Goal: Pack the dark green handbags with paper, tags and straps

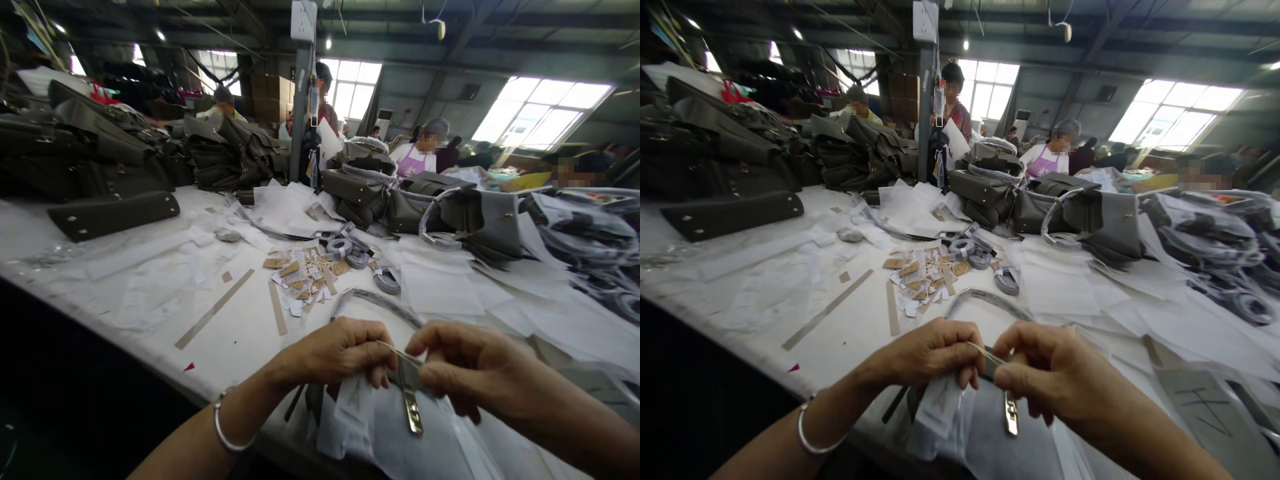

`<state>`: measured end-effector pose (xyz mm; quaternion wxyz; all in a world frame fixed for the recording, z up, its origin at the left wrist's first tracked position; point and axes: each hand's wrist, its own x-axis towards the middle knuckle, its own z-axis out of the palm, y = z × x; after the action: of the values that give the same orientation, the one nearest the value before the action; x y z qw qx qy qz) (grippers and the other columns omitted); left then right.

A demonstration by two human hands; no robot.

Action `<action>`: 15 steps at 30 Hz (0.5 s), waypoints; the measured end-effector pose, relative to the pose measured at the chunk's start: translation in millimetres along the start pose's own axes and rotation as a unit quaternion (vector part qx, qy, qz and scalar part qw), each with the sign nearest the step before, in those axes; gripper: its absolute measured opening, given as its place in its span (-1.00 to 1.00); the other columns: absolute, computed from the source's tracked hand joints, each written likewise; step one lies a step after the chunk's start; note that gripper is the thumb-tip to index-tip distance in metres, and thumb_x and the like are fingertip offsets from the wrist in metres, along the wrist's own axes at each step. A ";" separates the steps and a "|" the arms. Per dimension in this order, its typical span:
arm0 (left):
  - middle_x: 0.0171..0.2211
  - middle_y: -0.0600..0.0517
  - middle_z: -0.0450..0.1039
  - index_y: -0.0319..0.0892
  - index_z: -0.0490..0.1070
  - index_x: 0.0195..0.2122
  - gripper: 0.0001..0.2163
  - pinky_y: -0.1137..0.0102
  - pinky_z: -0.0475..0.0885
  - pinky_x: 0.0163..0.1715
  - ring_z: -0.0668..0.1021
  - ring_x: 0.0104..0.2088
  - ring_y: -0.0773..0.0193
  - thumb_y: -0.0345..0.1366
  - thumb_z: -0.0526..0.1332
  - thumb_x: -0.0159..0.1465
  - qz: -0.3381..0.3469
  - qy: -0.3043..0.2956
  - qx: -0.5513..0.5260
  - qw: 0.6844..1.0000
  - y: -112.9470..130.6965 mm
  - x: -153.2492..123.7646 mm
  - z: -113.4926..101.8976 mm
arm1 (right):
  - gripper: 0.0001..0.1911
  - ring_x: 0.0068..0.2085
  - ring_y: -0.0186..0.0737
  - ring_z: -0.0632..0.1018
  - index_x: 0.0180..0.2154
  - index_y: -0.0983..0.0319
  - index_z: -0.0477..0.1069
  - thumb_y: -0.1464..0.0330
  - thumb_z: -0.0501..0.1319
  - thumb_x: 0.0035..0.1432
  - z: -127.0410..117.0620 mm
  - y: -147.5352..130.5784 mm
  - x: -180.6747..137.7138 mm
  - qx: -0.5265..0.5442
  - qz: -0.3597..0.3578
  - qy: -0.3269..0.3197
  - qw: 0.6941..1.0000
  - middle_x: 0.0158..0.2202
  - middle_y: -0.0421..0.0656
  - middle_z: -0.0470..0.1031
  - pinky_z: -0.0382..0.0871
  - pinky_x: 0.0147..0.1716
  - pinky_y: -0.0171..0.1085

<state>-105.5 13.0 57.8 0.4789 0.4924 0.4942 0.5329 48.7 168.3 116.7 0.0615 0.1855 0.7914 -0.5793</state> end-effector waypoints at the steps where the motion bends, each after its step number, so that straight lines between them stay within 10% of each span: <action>1: -0.51 0.08 0.45 -0.17 0.47 -0.27 -0.68 0.47 0.42 -0.32 0.55 -0.39 0.30 0.00 0.15 0.33 0.001 0.005 -0.006 1.000 -1.3 2.1 -5.6 | -0.61 -0.66 -0.39 0.35 -0.36 0.23 0.50 0.04 0.41 -0.03 -5.0 4.6 1.3 -0.017 0.028 -0.025 0.999 -0.65 -0.27 0.35 0.18 -0.71 -0.43; 8: -0.37 -0.03 0.55 -0.20 0.51 -0.30 -0.64 0.42 0.45 -0.31 0.58 -0.40 0.27 0.05 0.24 0.25 -0.001 -0.052 -0.088 0.995 -12.2 16.8 -28.6 | -0.67 0.01 0.01 0.50 -0.55 0.19 0.46 0.11 0.37 0.06 -2.8 14.4 22.8 0.072 -0.158 0.064 0.983 -0.09 -0.05 0.54 0.43 -0.07 -0.09; 12: -0.02 -0.11 0.49 -0.16 0.44 0.02 -0.53 0.42 0.46 -0.28 0.61 -0.21 0.19 0.10 0.14 0.29 0.048 0.048 -0.060 0.996 -36.1 23.2 -50.6 | -0.67 -0.40 -0.19 0.53 -0.50 0.16 0.37 0.09 0.27 0.15 -8.7 8.8 32.7 0.225 -0.186 0.104 0.951 -0.47 -0.16 0.47 0.49 -0.36 -0.20; 15: -0.25 -0.03 0.52 -0.19 0.45 -0.18 -0.70 0.45 0.43 -0.34 0.58 -0.33 0.27 -0.06 0.12 0.32 -0.037 0.241 0.058 0.968 -68.1 29.3 -74.4 | -0.63 -0.67 -0.40 0.29 -0.50 0.19 0.33 0.07 0.29 0.14 -27.5 -1.1 38.1 0.175 -0.157 0.159 0.959 -0.58 -0.23 0.36 0.22 -0.70 -0.38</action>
<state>-179.9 41.6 -10.7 0.3352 0.3581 0.6430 0.5881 16.4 202.3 114.6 -0.1897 0.1565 0.6966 -0.6740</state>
